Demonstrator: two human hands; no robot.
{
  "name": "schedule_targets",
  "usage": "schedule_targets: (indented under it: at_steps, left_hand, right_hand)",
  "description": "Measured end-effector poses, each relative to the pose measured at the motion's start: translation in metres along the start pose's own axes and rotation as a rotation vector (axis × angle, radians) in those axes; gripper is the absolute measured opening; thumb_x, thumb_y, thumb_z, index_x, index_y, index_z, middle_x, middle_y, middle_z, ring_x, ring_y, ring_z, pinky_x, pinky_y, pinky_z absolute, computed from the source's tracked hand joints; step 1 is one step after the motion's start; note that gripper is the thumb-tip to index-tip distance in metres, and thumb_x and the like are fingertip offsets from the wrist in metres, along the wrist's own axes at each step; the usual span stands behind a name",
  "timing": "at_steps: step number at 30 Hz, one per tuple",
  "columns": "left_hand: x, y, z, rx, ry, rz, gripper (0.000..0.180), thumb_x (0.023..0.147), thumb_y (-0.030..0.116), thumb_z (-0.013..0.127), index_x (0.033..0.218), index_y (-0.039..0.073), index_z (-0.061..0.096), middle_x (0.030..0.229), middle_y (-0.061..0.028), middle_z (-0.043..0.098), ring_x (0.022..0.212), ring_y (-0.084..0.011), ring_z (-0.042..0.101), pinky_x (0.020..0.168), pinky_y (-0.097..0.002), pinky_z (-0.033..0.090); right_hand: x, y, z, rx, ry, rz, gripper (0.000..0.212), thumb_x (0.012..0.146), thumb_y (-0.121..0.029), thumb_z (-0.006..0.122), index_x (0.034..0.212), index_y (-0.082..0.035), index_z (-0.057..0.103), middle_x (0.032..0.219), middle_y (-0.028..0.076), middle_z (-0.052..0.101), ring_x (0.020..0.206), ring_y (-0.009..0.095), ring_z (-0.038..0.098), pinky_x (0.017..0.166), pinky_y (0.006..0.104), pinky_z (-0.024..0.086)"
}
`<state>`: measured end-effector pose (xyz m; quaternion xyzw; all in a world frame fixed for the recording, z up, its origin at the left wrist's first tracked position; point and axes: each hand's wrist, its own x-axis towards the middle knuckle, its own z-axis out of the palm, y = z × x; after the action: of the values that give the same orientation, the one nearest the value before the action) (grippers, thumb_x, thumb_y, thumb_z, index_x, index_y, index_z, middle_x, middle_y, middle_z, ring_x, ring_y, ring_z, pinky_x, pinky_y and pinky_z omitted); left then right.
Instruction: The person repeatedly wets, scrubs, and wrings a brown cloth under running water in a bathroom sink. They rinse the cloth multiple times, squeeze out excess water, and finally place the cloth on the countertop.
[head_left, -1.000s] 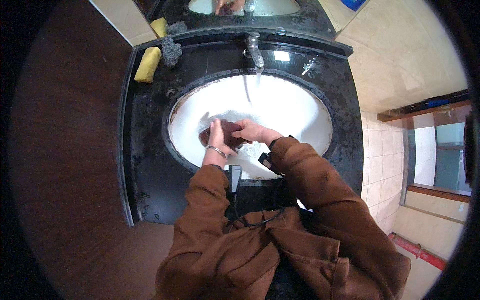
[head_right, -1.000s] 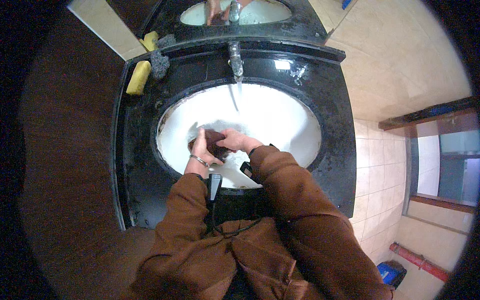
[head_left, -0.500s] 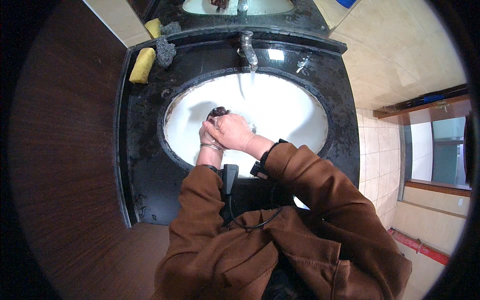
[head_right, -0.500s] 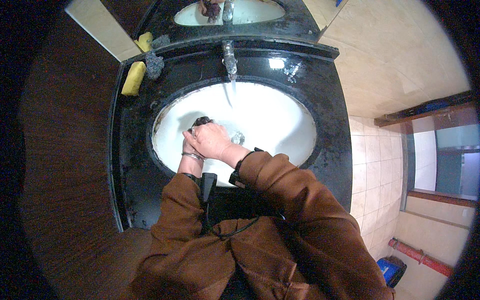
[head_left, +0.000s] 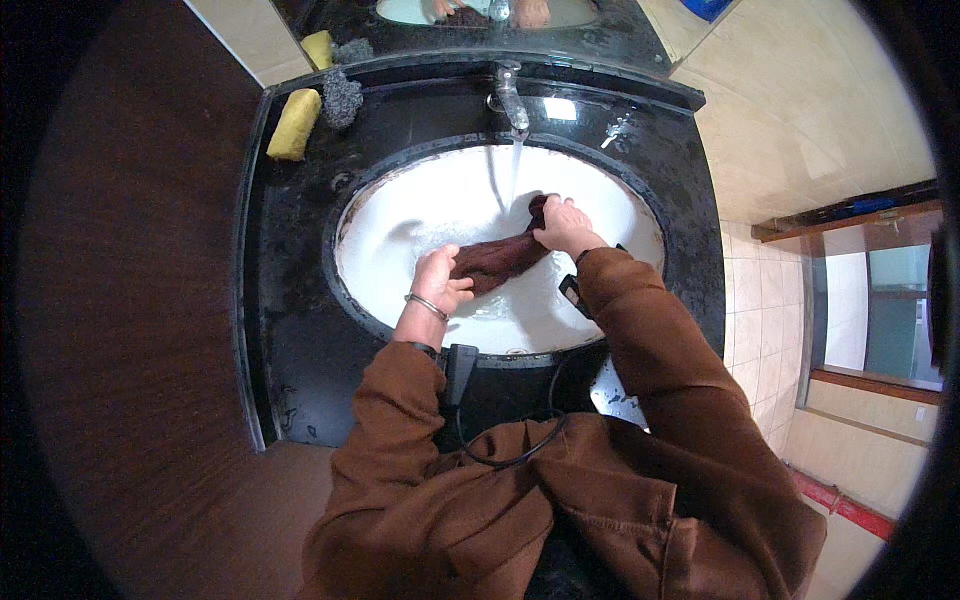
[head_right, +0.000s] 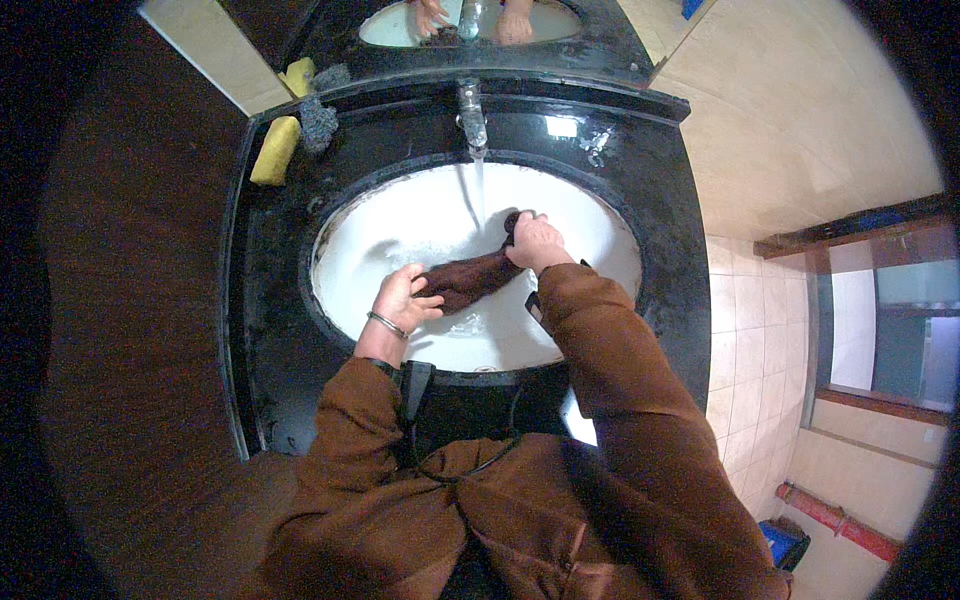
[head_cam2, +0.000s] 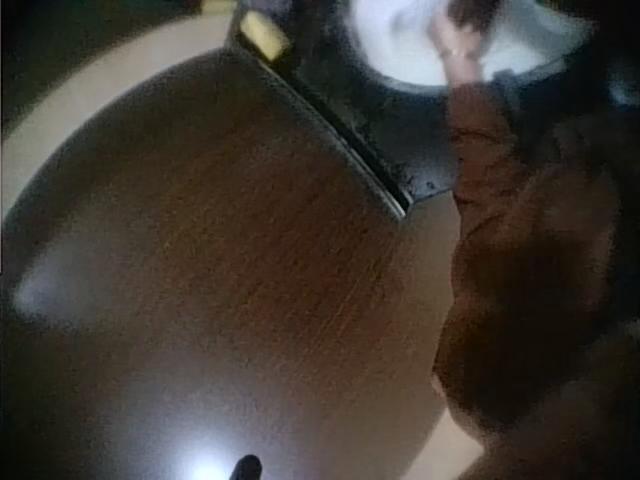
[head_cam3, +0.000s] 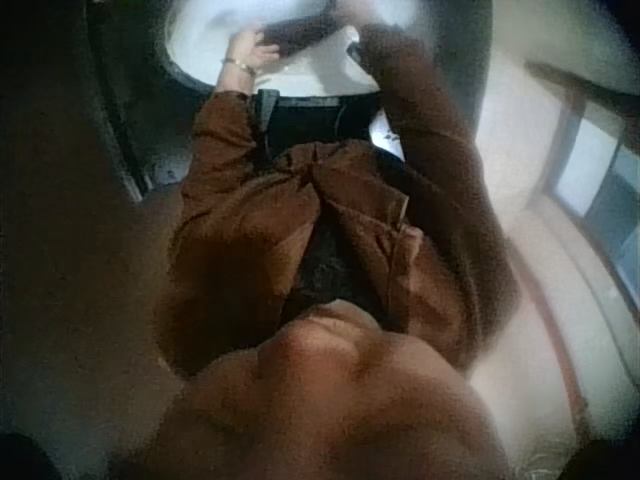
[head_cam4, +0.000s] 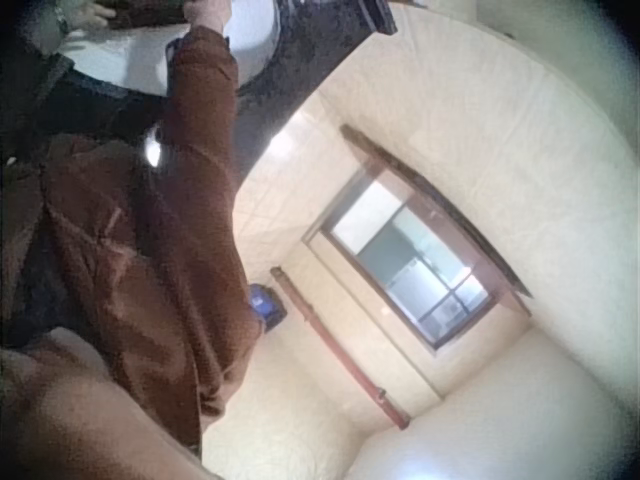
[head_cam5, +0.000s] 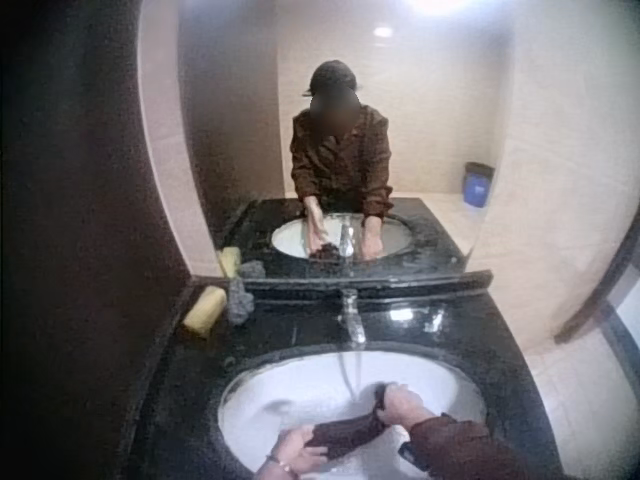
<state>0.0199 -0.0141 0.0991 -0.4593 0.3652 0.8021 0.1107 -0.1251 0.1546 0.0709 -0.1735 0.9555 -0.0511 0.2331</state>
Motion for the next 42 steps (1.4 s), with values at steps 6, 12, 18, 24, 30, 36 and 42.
schedule_targets:
  at_steps: [6,12,18,24,30,36,42]
  left_hand:
    - [0.026,-0.016,0.005,-0.018,0.086,-0.009,0.071,0.086,0.040,0.046,0.141,0.026,0.003,0.147,-0.0141,0.005,0.125,-0.0555,0.015,0.082,-0.0796,0.014]
    - [0.051,-0.016,-0.028,-0.337,0.007,0.054,0.060,0.086,0.060,0.035,0.111,0.009,0.051,0.111,-0.0118,0.054,0.102,-0.0312,0.051,0.086,-0.0534,0.040]
    - [0.089,-0.022,-0.045,-0.427,-0.490,0.335,0.035,0.090,0.035,0.037,0.097,0.006,0.054,0.096,-0.0092,0.058,0.089,-0.0240,0.056,0.080,-0.0389,0.046]
    - [0.060,-0.017,-0.022,-0.122,-0.380,0.568,0.033,0.090,0.036,0.037,0.093,0.009,0.056,0.095,-0.0073,0.059,0.088,-0.0224,0.056,0.081,-0.0380,0.046]
    - [0.000,0.004,0.031,-0.202,0.153,0.365,0.029,0.092,0.027,0.043,0.103,0.002,0.052,0.097,-0.0081,0.058,0.086,-0.0204,0.058,0.073,-0.0348,0.050]
    - [-0.019,0.018,0.014,-0.001,0.007,0.470,0.025,0.093,0.030,0.045,0.105,0.010,0.052,0.100,-0.0052,0.059,0.086,-0.0199,0.057,0.071,-0.0471,0.044]
    - [0.017,-0.006,-0.025,-0.007,0.188,0.122,0.045,0.069,0.015,0.061,0.111,0.006,0.051,0.119,-0.0181,0.038,0.086,-0.0406,0.043,0.061,-0.0673,0.042]
  right_hand:
    - [-0.012,-0.044,0.059,0.156,-0.181,-0.179,0.049,0.071,-0.018,0.065,0.116,-0.005,0.049,0.104,0.020,0.057,0.098,0.034,0.057,0.087,0.0417,0.045]
    - [-0.036,-0.086,0.008,0.769,-0.573,-0.672,0.019,0.081,-0.013,0.059,0.097,-0.004,0.057,0.082,0.002,0.060,0.077,0.011,0.055,0.073,0.0277,0.045]
    - [-0.071,-0.121,-0.023,0.843,-0.187,-0.753,0.024,0.083,-0.028,0.059,0.090,-0.005,0.060,0.077,0.009,0.062,0.072,0.020,0.059,0.068,0.0340,0.047]
    - [-0.078,-0.125,-0.026,0.501,0.119,-0.573,0.029,0.083,-0.032,0.051,0.087,-0.005,0.062,0.076,0.017,0.063,0.072,0.034,0.061,0.068,0.0404,0.049]
    - [-0.045,-0.100,-0.032,0.411,0.238,-0.359,0.031,0.079,-0.033,0.047,0.081,-0.007,0.064,0.078,0.020,0.063,0.075,0.038,0.061,0.070,0.0461,0.049]
    - [-0.028,-0.032,-0.046,0.289,0.172,-0.335,0.031,0.078,-0.030,0.052,0.101,-0.009,0.058,0.104,0.020,0.056,0.094,0.037,0.056,0.083,0.0442,0.045]
    - [-0.010,0.029,-0.031,-0.086,-0.201,-0.236,0.049,0.074,-0.034,0.058,0.111,-0.003,0.055,0.098,0.020,0.060,0.098,0.033,0.054,0.079,0.0398,0.047]
